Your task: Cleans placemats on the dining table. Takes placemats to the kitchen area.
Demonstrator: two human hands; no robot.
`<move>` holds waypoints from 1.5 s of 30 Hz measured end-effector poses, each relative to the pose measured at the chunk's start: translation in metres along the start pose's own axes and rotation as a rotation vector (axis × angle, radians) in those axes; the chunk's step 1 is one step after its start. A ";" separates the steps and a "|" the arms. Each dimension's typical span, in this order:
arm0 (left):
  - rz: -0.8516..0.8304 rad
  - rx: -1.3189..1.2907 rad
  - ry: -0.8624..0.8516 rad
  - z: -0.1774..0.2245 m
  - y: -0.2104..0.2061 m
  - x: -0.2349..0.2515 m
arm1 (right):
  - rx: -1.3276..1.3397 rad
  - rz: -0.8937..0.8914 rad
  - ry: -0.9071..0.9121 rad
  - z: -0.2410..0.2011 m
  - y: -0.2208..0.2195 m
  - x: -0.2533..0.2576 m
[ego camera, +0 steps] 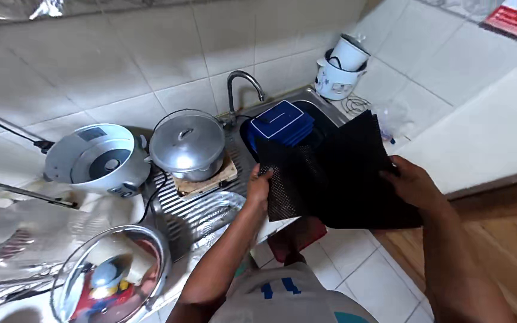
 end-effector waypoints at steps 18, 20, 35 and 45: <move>0.428 1.168 -0.102 -0.015 -0.034 0.206 | 0.012 -0.351 0.030 0.019 -0.138 0.481; 0.237 1.278 -0.071 -0.042 -0.054 0.201 | -0.102 -0.358 0.056 0.028 -0.159 0.486; -0.145 0.808 -0.431 -0.060 -0.069 -0.016 | 0.210 -0.116 1.111 -0.092 -0.204 0.190; 0.704 0.636 -0.150 -0.107 0.102 -0.426 | 0.294 -0.984 1.689 -0.082 -0.322 -0.166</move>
Point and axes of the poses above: each hand's wrist, its own x-axis towards the middle knuckle, its own y-axis out of the back of the hand, z = x × y, the point moved 5 cm from there along x, towards the middle knuckle, and after that the axes turned 9 degrees about -y, right-handed, at the moved point
